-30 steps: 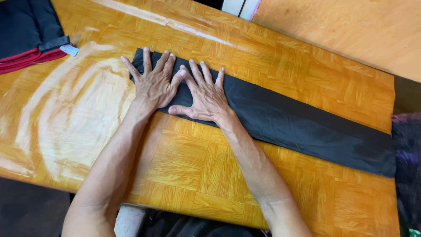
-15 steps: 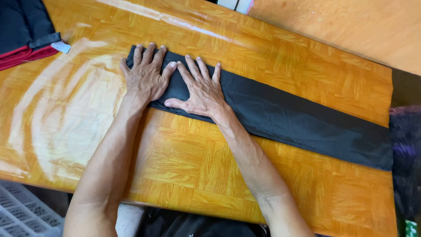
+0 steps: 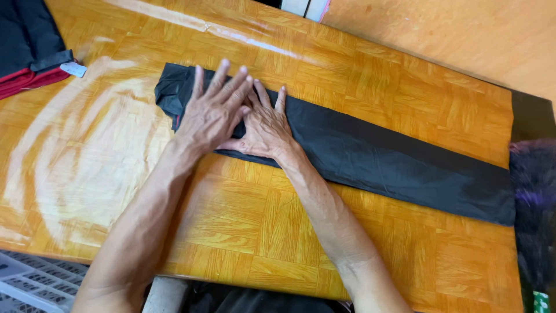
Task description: The person folds a black and red tarp on a wooden table. They smooth the fabric with their hands and use a feather duster to brush the surface before rolling it into a compact bundle.
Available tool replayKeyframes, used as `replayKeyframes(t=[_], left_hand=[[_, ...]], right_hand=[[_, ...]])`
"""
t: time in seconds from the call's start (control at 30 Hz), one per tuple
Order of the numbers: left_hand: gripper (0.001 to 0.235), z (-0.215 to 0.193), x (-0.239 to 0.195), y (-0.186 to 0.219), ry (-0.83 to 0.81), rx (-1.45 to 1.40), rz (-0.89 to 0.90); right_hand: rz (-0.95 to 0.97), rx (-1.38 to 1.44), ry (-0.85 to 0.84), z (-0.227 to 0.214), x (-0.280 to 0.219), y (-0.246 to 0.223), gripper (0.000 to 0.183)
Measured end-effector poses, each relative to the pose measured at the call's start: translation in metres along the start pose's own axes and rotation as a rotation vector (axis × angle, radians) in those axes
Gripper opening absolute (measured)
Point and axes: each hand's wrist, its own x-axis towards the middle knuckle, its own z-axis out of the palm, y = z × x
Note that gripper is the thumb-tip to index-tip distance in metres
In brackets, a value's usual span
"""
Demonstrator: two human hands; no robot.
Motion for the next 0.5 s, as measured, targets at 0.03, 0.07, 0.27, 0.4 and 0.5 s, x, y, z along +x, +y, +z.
replayKeyframes(t=[0.03, 0.07, 0.27, 0.4, 0.5], left_hand=[[0.064, 0.011, -0.003, -0.003, -0.032, -0.025, -0.018], [0.064, 0.023, -0.008, -0.005, -0.066, -0.053, -0.043], [0.090, 0.013, 0.005, -0.005, -0.171, -0.022, -0.322], [0.095, 0.008, 0.006, -0.003, -0.144, -0.027, -0.368], [0.101, 0.005, 0.007, -0.009, -0.180, -0.064, -0.482]], right_hand=[[0.011, -0.033, 0.008, 0.000, 0.000, -0.001, 0.130], [0.018, -0.065, 0.010, 0.001, -0.002, -0.002, 0.148], [0.043, -0.057, -0.009, -0.005, -0.001, -0.004, 0.154], [0.051, -0.054, -0.031, -0.009, -0.003, -0.006, 0.152], [0.040, -0.040, -0.028, -0.009, -0.003, -0.006, 0.149]])
